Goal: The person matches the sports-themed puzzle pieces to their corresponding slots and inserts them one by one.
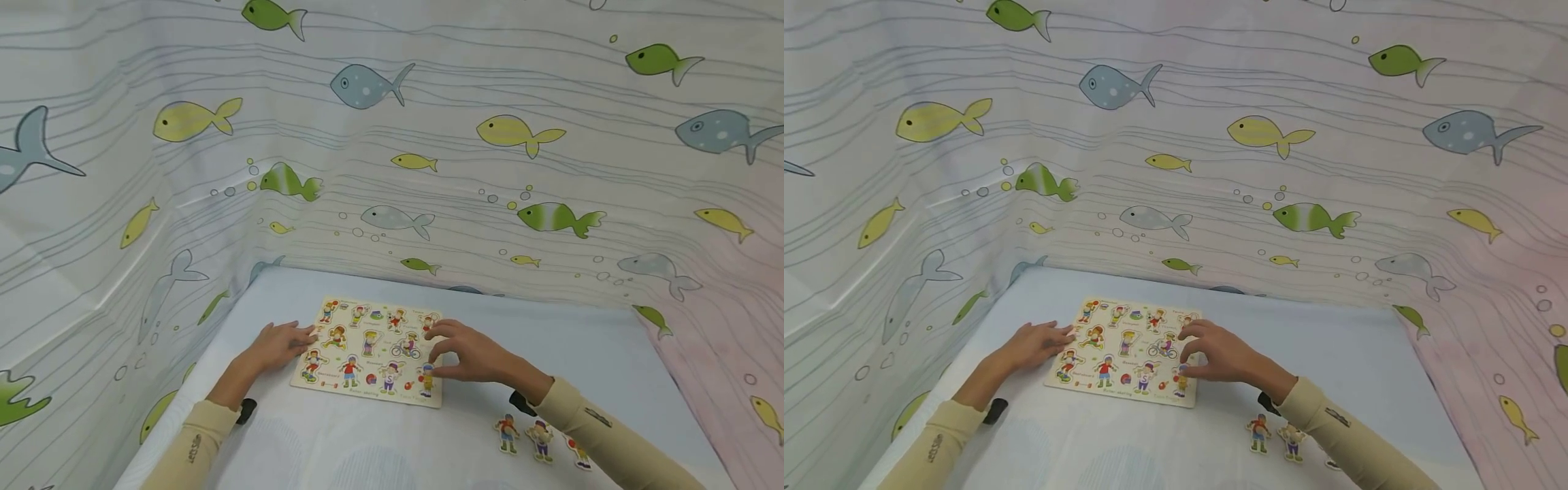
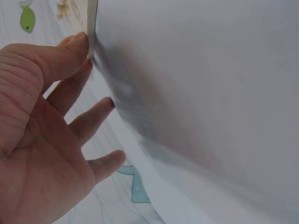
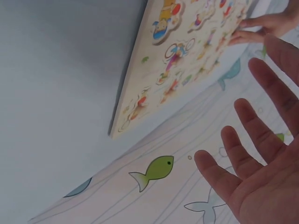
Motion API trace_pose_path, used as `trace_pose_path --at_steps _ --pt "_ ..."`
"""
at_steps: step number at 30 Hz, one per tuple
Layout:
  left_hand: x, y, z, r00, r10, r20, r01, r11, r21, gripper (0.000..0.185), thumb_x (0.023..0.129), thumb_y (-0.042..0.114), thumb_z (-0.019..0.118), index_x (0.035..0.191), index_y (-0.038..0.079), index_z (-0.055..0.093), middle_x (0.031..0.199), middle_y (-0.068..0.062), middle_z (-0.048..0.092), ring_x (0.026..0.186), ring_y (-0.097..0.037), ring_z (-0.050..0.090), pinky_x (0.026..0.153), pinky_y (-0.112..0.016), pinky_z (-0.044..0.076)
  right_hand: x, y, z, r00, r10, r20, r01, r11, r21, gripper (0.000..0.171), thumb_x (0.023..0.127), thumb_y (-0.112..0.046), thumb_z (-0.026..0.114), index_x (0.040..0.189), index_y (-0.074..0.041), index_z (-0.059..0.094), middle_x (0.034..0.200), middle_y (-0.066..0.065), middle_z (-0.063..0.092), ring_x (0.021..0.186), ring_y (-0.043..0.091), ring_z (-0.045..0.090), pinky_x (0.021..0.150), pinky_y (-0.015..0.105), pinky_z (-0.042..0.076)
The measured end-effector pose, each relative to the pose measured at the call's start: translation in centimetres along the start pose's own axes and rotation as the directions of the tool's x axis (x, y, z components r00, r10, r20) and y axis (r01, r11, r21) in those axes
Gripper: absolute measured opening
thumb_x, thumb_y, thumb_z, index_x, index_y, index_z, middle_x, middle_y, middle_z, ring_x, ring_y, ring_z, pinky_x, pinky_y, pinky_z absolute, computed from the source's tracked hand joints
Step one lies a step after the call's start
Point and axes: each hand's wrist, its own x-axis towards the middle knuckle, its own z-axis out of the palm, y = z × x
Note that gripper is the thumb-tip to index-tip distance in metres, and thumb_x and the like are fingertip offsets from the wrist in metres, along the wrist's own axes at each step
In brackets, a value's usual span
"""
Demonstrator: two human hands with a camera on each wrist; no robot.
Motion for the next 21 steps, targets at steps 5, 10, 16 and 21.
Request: trace_pose_path --at_steps 5,10,16,21 --pt "0.1 0.0 -0.1 1.000 -0.002 0.005 0.002 1.000 -0.002 0.034 0.092 0.017 0.069 0.126 0.012 0.069 0.140 -0.006 0.056 0.132 -0.047 0.043 0.100 -0.077 0.022 -1.3 0.1 -0.3 1.000 0.017 0.002 -0.017 0.999 0.040 0.014 0.084 -0.033 0.080 0.095 -0.025 0.076 0.127 -0.005 0.059 0.130 0.023 0.044 0.103 0.048 0.044" --pt "0.1 -0.1 0.0 1.000 0.011 -0.016 -0.011 1.000 -0.005 0.034 0.091 0.016 0.070 0.125 0.013 0.069 0.139 -0.007 0.056 0.131 -0.048 0.044 0.099 -0.078 0.022 -2.3 0.6 -0.2 0.999 0.049 -0.011 -0.049 0.998 0.045 0.013 0.083 -0.031 0.081 0.094 -0.027 0.076 0.127 -0.005 0.059 0.131 0.026 0.044 0.101 0.050 0.045" --pt "0.1 -0.2 0.0 1.000 0.011 -0.012 -0.011 1.000 -0.008 0.034 0.092 0.015 0.069 0.126 0.012 0.068 0.140 -0.007 0.056 0.131 -0.048 0.043 0.099 -0.078 0.021 -3.7 1.3 -0.6 0.991 0.135 -0.015 -0.134 0.990 0.041 0.014 0.081 -0.033 0.082 0.092 -0.030 0.076 0.127 -0.006 0.059 0.132 0.024 0.042 0.102 0.049 0.045" --pt "0.0 -0.2 -0.1 1.000 0.000 -0.009 0.000 1.000 0.001 0.034 0.092 0.015 0.069 0.126 0.012 0.069 0.140 -0.007 0.056 0.131 -0.048 0.043 0.100 -0.078 0.022 -4.8 1.8 -0.5 0.990 0.139 0.004 -0.139 0.988 0.060 0.014 0.080 -0.032 0.083 0.091 -0.035 0.074 0.125 -0.007 0.060 0.130 0.026 0.043 0.100 0.051 0.045"
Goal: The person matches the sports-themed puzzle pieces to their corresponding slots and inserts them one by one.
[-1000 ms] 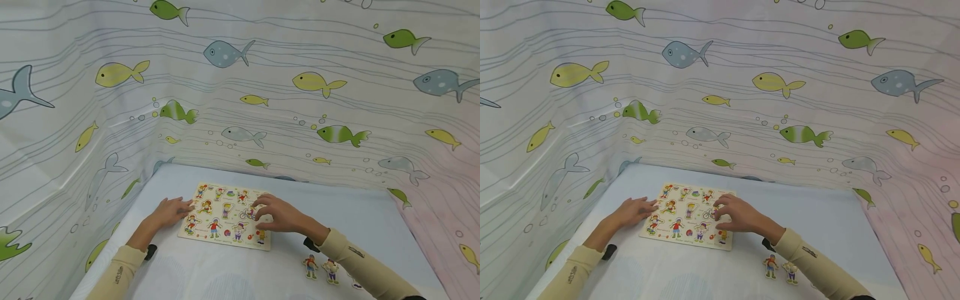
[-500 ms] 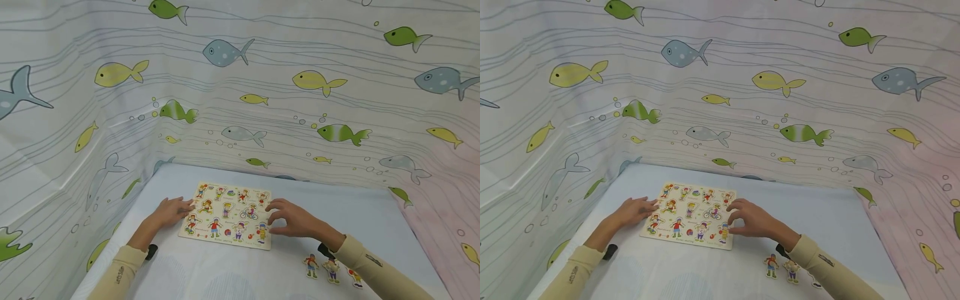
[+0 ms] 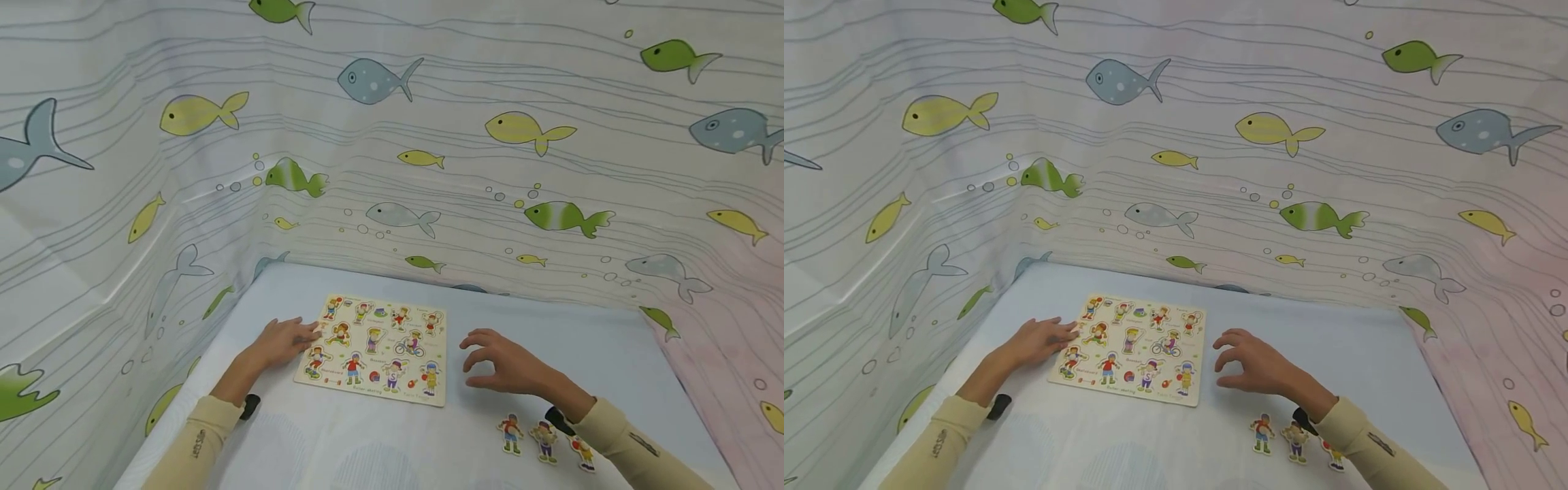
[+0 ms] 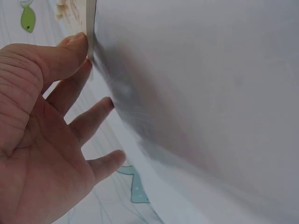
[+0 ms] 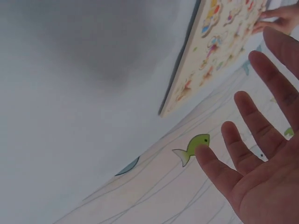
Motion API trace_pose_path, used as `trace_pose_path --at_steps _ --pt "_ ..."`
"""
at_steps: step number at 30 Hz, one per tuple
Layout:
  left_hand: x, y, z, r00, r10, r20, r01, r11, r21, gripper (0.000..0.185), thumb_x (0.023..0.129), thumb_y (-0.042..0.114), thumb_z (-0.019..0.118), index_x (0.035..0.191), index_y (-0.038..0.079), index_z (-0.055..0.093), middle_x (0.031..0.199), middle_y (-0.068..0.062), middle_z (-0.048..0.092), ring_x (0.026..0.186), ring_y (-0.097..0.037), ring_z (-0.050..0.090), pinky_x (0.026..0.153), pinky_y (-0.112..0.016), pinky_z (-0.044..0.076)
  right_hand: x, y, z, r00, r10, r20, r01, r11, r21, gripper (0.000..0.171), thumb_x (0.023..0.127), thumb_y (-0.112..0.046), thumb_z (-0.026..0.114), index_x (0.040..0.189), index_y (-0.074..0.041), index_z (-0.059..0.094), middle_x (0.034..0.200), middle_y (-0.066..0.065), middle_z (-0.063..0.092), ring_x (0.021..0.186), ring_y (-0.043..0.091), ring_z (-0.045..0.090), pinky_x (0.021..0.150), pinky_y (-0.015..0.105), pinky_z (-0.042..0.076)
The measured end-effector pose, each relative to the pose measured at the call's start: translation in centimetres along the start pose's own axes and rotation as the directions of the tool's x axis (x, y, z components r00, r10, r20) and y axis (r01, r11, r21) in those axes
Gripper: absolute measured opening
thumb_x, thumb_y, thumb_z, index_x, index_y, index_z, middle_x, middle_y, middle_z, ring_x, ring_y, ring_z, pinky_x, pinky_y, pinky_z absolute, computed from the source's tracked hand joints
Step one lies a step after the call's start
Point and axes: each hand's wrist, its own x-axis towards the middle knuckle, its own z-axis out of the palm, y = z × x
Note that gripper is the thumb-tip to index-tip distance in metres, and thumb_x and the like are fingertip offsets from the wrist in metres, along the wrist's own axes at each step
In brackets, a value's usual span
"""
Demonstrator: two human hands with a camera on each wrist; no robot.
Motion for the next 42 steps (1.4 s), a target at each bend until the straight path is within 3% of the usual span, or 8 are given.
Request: trace_pose_path --at_steps 11,23,31,42 --pt "0.1 -0.2 0.2 1.000 -0.003 -0.001 0.003 1.000 -0.009 0.034 0.092 0.014 0.069 0.126 0.012 0.068 0.140 -0.006 0.056 0.132 -0.047 0.043 0.100 -0.078 0.020 -2.0 1.5 0.5 0.994 0.051 0.092 -0.053 0.998 0.028 0.012 0.081 -0.031 0.083 0.091 -0.027 0.076 0.126 0.004 0.062 0.131 0.033 0.042 0.100 0.057 0.044" --pt "0.2 -0.2 0.3 1.000 -0.011 0.012 0.011 1.000 -0.011 0.035 0.092 0.015 0.068 0.127 0.013 0.068 0.141 -0.006 0.055 0.133 -0.047 0.042 0.101 -0.077 0.019 -4.9 3.6 2.1 0.975 0.063 0.214 -0.081 0.994 0.076 0.018 0.073 -0.040 0.086 0.086 -0.037 0.074 0.126 -0.005 0.060 0.129 0.031 0.043 0.098 0.058 0.043" --pt "0.2 -0.1 0.2 1.000 -0.010 0.003 0.010 1.000 -0.013 0.035 0.092 0.015 0.068 0.127 0.012 0.068 0.141 -0.007 0.055 0.133 -0.048 0.041 0.101 -0.078 0.018 -6.0 3.7 2.4 0.966 0.070 0.248 -0.091 0.993 0.075 0.017 0.073 -0.038 0.087 0.081 -0.037 0.071 0.125 -0.006 0.059 0.128 0.030 0.043 0.098 0.058 0.044" --pt "0.2 -0.2 0.3 1.000 0.004 0.001 -0.004 1.000 -0.003 0.035 0.092 0.015 0.069 0.126 0.012 0.068 0.140 -0.007 0.055 0.132 -0.048 0.042 0.099 -0.078 0.021 -6.9 3.9 2.9 0.975 0.055 0.215 -0.072 0.995 0.071 0.018 0.074 -0.036 0.087 0.074 -0.036 0.068 0.124 -0.005 0.058 0.127 0.031 0.045 0.096 0.054 0.045"
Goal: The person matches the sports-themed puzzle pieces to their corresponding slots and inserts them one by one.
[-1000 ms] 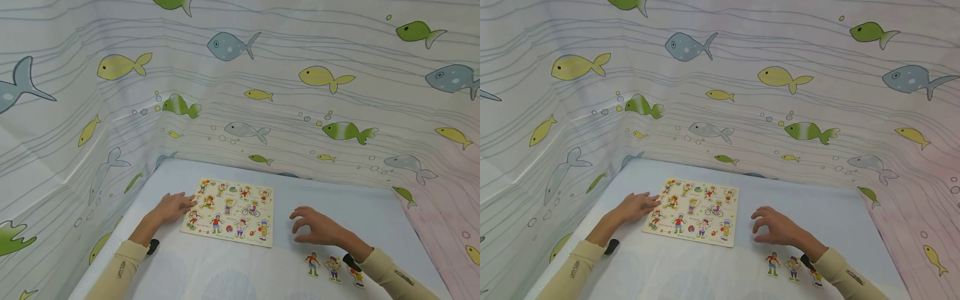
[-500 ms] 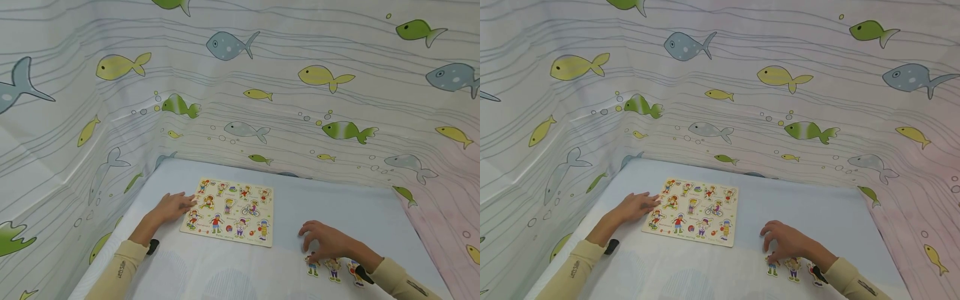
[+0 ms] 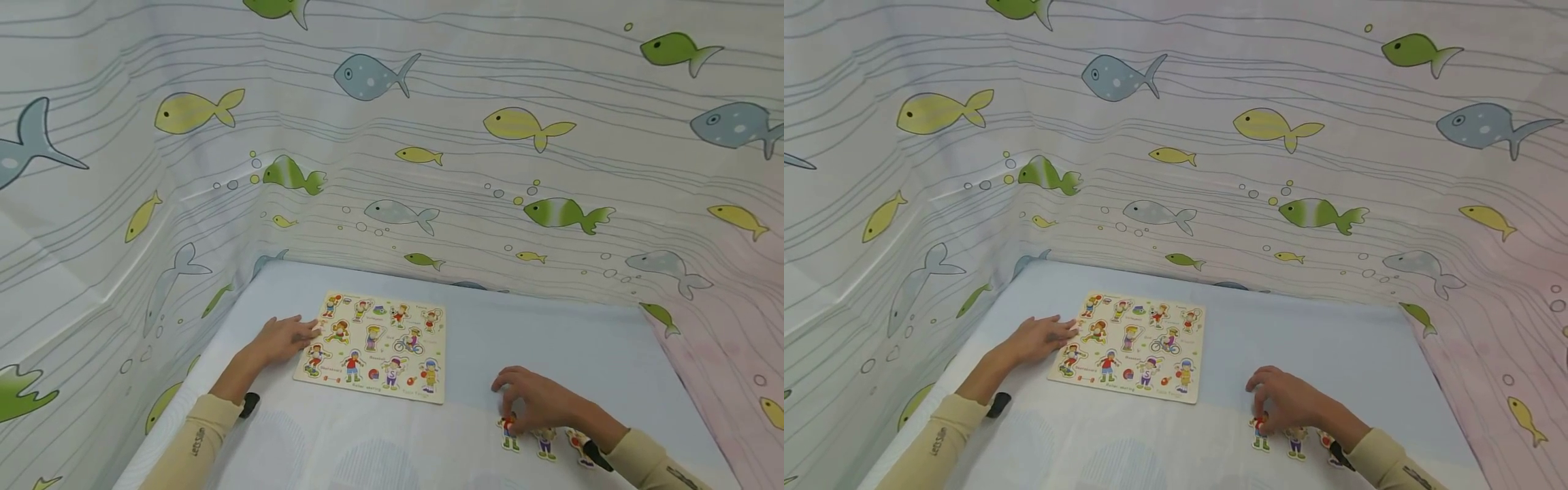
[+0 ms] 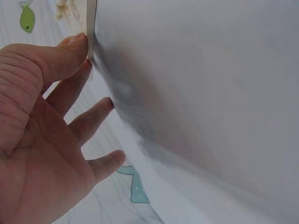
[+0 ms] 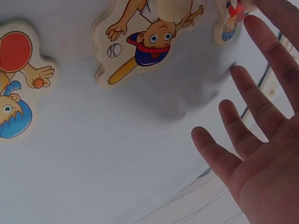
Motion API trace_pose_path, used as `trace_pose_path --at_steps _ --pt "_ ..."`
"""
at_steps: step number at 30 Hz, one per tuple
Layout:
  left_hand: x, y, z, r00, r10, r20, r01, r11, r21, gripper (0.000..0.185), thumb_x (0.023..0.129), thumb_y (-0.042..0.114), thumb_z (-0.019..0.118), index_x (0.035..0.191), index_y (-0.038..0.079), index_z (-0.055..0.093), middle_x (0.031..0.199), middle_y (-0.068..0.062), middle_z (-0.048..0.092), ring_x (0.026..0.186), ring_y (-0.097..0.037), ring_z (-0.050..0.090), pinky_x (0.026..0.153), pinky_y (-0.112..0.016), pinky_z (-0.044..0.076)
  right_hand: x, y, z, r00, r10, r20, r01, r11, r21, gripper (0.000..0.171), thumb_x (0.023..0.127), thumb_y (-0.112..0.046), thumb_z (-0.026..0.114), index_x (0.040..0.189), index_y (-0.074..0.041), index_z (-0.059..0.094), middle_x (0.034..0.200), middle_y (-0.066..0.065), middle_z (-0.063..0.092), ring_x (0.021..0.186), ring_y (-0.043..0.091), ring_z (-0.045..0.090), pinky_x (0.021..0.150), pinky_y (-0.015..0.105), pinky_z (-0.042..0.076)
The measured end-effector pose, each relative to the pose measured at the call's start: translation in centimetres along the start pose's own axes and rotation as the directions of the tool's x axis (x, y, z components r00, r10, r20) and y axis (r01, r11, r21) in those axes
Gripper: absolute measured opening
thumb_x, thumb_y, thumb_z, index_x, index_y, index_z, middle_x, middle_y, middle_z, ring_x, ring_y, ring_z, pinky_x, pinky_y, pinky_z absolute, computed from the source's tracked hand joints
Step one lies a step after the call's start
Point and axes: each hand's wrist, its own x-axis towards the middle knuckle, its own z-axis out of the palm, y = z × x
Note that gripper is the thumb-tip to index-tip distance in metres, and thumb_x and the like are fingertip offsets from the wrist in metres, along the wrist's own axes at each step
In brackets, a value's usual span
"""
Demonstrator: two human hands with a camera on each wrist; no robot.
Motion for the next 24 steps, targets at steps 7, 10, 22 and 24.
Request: trace_pose_path --at_steps 7,10,22,24 --pt "-0.09 -0.10 0.05 1.000 -0.003 0.006 0.003 1.000 0.006 0.035 0.092 0.016 0.068 0.127 0.013 0.068 0.141 -0.007 0.055 0.132 -0.047 0.042 0.099 -0.078 0.021 -0.18 -0.02 0.50 1.000 0.022 -0.006 -0.022 0.999 0.025 0.019 0.074 -0.032 0.086 0.072 -0.037 0.068 0.126 -0.007 0.057 0.128 0.029 0.044 0.098 0.053 0.044" --pt "-0.12 -0.05 -0.04 1.000 -0.004 0.002 0.004 1.000 0.004 0.034 0.092 0.016 0.068 0.126 0.013 0.068 0.141 -0.006 0.056 0.132 -0.047 0.043 0.099 -0.078 0.021 -0.13 -0.10 0.61 0.999 0.032 -0.004 -0.032 0.999 0.014 0.020 0.074 -0.032 0.087 0.071 -0.037 0.068 0.126 -0.008 0.057 0.129 0.028 0.043 0.099 0.053 0.044" --pt "-0.26 0.22 -0.33 1.000 -0.009 -0.007 0.009 1.000 -0.013 0.034 0.092 0.014 0.068 0.126 0.011 0.069 0.140 -0.008 0.055 0.132 -0.048 0.042 0.100 -0.078 0.021 0.14 -0.84 0.63 0.998 0.057 0.006 -0.057 0.998 0.007 0.021 0.073 -0.028 0.087 0.068 -0.036 0.068 0.123 -0.009 0.059 0.127 0.026 0.046 0.100 0.054 0.043" --pt "-0.30 0.31 -0.36 1.000 -0.005 -0.005 0.005 1.000 -0.008 0.034 0.092 0.014 0.068 0.126 0.011 0.068 0.140 -0.008 0.055 0.132 -0.048 0.042 0.100 -0.077 0.021 0.11 -0.85 0.69 0.999 0.053 0.010 -0.053 0.999 0.004 0.021 0.073 -0.029 0.087 0.067 -0.035 0.067 0.123 -0.009 0.059 0.126 0.026 0.047 0.100 0.053 0.043"
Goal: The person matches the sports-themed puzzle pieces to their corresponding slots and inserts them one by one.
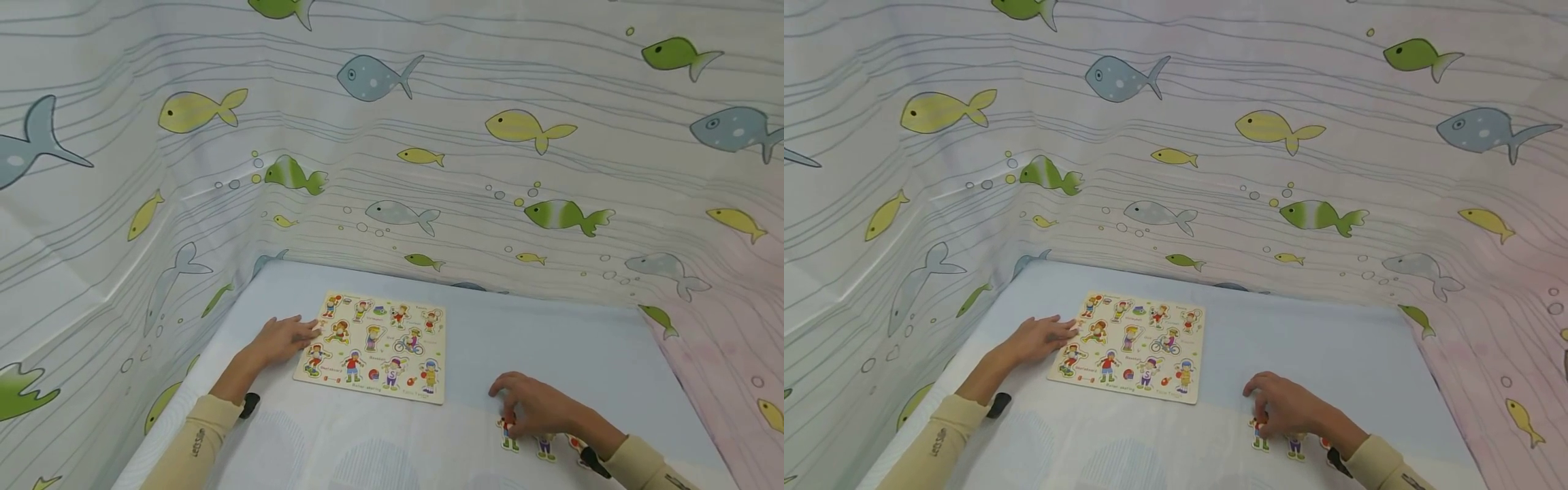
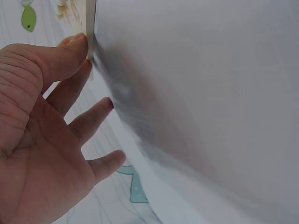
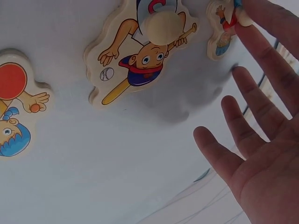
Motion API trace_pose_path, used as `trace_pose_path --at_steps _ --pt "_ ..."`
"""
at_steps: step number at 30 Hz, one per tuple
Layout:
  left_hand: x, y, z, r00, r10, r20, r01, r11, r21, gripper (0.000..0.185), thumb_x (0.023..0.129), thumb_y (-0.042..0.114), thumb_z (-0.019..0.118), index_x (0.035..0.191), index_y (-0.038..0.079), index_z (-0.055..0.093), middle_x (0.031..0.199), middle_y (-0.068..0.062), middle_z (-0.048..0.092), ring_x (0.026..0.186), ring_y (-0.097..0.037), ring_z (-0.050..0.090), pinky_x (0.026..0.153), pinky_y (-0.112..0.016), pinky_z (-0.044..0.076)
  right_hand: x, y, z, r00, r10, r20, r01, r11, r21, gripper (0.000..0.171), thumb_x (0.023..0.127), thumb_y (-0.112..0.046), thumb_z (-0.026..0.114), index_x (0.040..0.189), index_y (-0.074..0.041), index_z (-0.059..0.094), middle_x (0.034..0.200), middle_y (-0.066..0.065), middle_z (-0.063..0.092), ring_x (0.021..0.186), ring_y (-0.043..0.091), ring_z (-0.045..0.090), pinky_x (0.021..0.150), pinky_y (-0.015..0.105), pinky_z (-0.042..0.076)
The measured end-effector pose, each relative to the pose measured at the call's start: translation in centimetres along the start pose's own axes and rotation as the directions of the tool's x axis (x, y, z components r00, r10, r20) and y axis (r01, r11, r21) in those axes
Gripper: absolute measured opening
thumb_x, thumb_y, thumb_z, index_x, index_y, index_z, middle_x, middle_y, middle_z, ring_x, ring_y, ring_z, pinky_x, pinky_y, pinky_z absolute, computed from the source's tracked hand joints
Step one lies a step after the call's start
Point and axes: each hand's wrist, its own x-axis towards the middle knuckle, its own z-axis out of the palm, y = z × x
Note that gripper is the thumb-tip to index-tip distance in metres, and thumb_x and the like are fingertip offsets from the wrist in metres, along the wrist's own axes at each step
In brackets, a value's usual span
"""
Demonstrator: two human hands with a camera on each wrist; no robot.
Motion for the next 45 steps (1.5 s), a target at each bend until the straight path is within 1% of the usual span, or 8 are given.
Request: trace_pose_path --at_steps 6,9,15,20,24,35,39,45 --pt "-0.1 0.1 0.0 1.000 0.002 0.002 -0.002 1.000 0.015 0.035 0.092 0.015 0.069 0.126 0.011 0.068 0.141 -0.008 0.055 0.132 -0.047 0.043 0.099 -0.077 0.022 0.0 -0.1 0.1 1.000 -0.005 0.008 0.006 1.000 -0.014 0.022 0.074 -0.030 0.086 0.067 -0.036 0.067 0.122 -0.010 0.059 0.125 0.024 0.047 0.100 0.051 0.044" --pt "0.0 0.0 0.0 1.000 -0.009 0.002 0.009 1.000 0.005 0.035 0.092 0.015 0.068 0.127 0.012 0.068 0.141 -0.008 0.055 0.133 -0.047 0.041 0.100 -0.077 0.021 0.1 -0.3 0.0 1.000 -0.015 0.005 0.015 1.000 -0.010 0.021 0.075 -0.029 0.086 0.068 -0.036 0.067 0.122 -0.009 0.059 0.125 0.024 0.047 0.100 0.050 0.044" --pt "-0.1 0.0 0.0 1.000 -0.003 0.002 0.003 1.000 0.000 0.034 0.092 0.014 0.068 0.127 0.012 0.068 0.141 -0.008 0.055 0.132 -0.048 0.041 0.100 -0.078 0.021 0.2 -0.7 -0.4 1.000 -0.015 0.006 0.015 1.000 -0.012 0.021 0.075 -0.029 0.086 0.068 -0.037 0.067 0.122 -0.009 0.059 0.124 0.023 0.048 0.099 0.049 0.045" --pt "-0.1 0.1 0.1 1.000 0.001 -0.004 -0.001 1.000 0.008 0.034 0.092 0.014 0.068 0.126 0.012 0.069 0.141 -0.007 0.055 0.132 -0.047 0.042 0.100 -0.078 0.021 0.2 -1.0 -0.8 1.000 -0.003 0.006 0.003 1.000 -0.009 0.019 0.076 -0.032 0.084 0.069 -0.036 0.067 0.123 -0.007 0.059 0.124 0.025 0.048 0.099 0.052 0.045" --pt "-0.1 0.1 0.1 1.000 -0.013 -0.003 0.013 1.000 0.001 0.033 0.093 0.016 0.068 0.126 0.012 0.069 0.141 -0.006 0.056 0.133 -0.046 0.042 0.100 -0.077 0.021 0.3 -1.3 -1.2 1.000 0.001 0.002 -0.001 1.000 -0.007 0.018 0.078 -0.033 0.084 0.071 -0.035 0.068 0.125 -0.005 0.058 0.127 0.027 0.046 0.101 0.054 0.043" --pt "0.0 0.1 0.2 1.000 -0.026 -0.003 0.026 0.999 -0.023 0.032 0.093 0.016 0.069 0.125 0.012 0.069 0.141 -0.006 0.055 0.133 -0.046 0.041 0.101 -0.077 0.020 1.5 -3.2 -2.0 0.999 -0.035 -0.021 0.035 0.999 -0.021 0.015 0.078 -0.033 0.084 0.073 -0.034 0.070 0.126 -0.004 0.059 0.130 0.026 0.044 0.102 0.054 0.043" --pt "0.0 0.1 0.0 1.000 -0.026 -0.003 0.025 0.999 -0.019 0.032 0.093 0.017 0.069 0.124 0.012 0.070 0.140 -0.007 0.055 0.133 -0.046 0.041 0.101 -0.077 0.020 2.0 -3.8 -2.3 0.997 -0.072 -0.035 0.070 0.997 -0.036 0.015 0.078 -0.033 0.084 0.073 -0.036 0.070 0.126 -0.005 0.060 0.129 0.025 0.045 0.102 0.051 0.044" --pt "-0.1 0.0 0.3 1.000 -0.015 -0.005 0.015 1.000 -0.007 0.033 0.093 0.017 0.068 0.125 0.013 0.069 0.141 -0.006 0.055 0.134 -0.046 0.041 0.101 -0.078 0.019 2.9 -4.4 -2.8 0.990 -0.116 -0.082 0.111 0.992 -0.055 0.013 0.077 -0.032 0.086 0.076 -0.035 0.073 0.125 -0.004 0.061 0.129 0.026 0.044 0.101 0.052 0.045"
